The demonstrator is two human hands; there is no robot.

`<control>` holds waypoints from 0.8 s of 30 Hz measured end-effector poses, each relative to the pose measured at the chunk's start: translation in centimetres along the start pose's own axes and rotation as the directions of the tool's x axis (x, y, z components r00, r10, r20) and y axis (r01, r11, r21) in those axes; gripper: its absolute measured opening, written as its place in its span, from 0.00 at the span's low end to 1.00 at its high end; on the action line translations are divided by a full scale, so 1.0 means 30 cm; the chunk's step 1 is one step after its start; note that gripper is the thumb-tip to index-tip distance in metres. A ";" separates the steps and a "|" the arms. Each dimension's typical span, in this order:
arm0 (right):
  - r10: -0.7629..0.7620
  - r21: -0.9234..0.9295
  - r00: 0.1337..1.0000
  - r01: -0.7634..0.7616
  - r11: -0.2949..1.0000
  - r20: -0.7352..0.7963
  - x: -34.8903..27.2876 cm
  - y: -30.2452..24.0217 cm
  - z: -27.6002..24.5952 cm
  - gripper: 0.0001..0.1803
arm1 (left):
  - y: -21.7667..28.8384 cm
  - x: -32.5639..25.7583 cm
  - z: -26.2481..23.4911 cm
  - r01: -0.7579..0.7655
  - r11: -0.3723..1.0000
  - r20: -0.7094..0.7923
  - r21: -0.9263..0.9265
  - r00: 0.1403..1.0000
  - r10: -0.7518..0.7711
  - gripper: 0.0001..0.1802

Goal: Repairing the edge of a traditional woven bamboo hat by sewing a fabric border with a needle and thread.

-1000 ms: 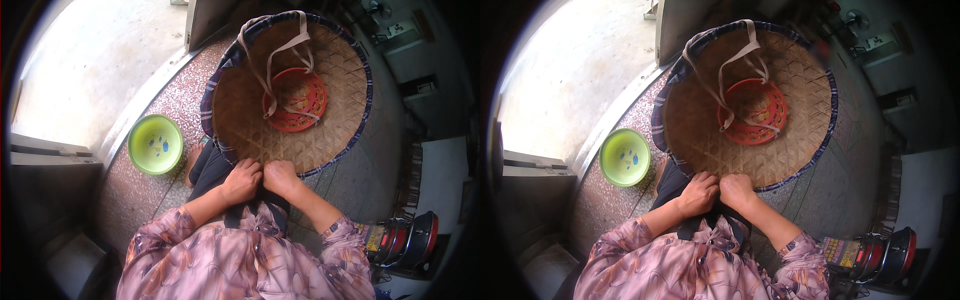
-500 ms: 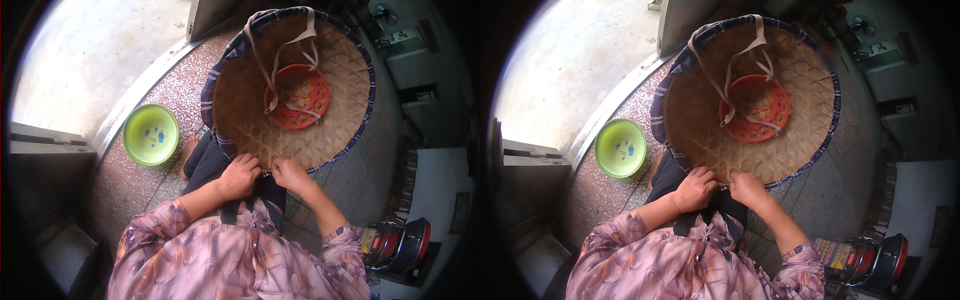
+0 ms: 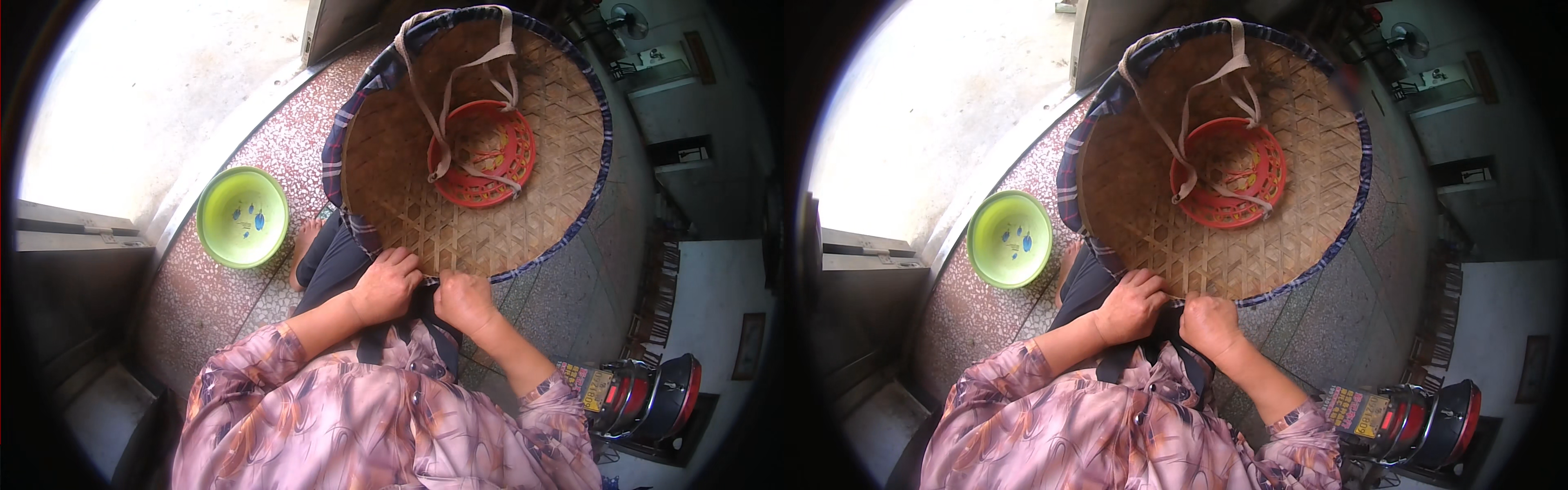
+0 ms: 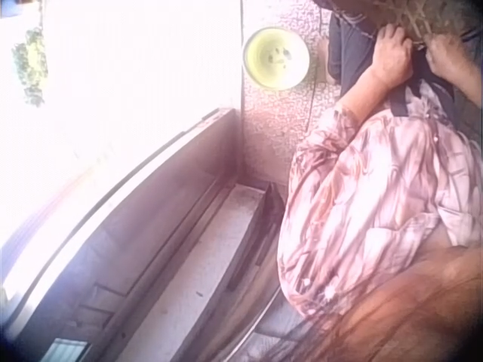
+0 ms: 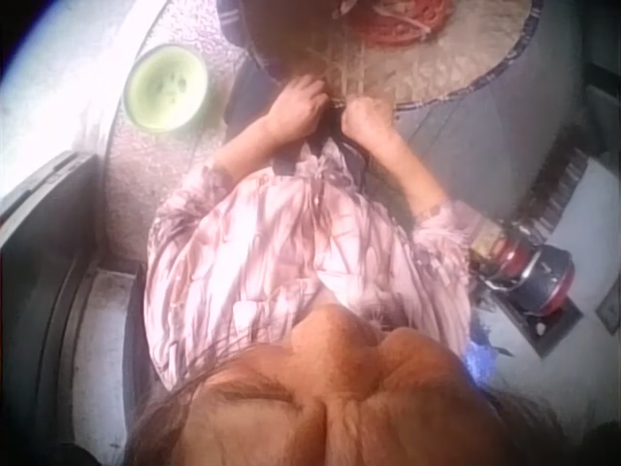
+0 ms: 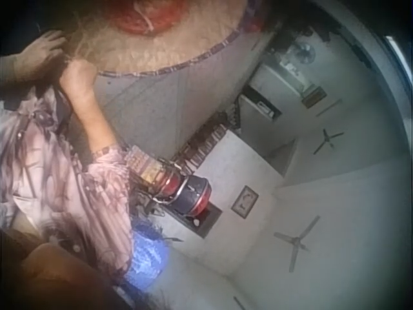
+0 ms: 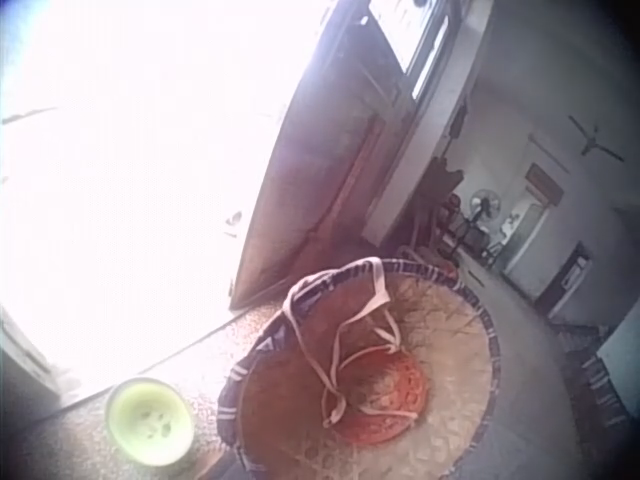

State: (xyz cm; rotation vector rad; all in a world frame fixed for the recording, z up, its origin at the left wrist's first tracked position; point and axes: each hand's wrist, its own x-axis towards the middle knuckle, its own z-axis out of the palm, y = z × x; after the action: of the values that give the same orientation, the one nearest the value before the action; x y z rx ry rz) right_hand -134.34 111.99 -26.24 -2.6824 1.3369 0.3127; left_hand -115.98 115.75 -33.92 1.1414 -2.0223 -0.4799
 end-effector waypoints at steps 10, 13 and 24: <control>-0.029 0.042 0.995 0.033 0.999 -0.097 -0.021 0.009 0.046 0.07 | -0.001 -0.002 0.003 -0.003 1.000 0.010 0.009 1.000 0.002 0.13; -0.024 0.042 0.989 0.031 0.999 -0.147 -0.029 0.010 0.074 0.06 | -0.004 0.000 0.003 0.001 1.000 0.018 0.012 1.000 -0.001 0.13; 0.050 0.114 0.998 -0.054 0.992 0.041 0.093 0.032 -0.022 0.09 | -0.007 0.002 0.007 0.000 1.000 0.015 0.010 1.000 0.000 0.12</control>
State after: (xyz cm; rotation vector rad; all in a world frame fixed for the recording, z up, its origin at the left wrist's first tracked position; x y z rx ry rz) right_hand -133.38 109.12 -26.30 -2.5391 1.3722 0.2814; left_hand -116.03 115.59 -34.16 1.1470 -2.0392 -0.4801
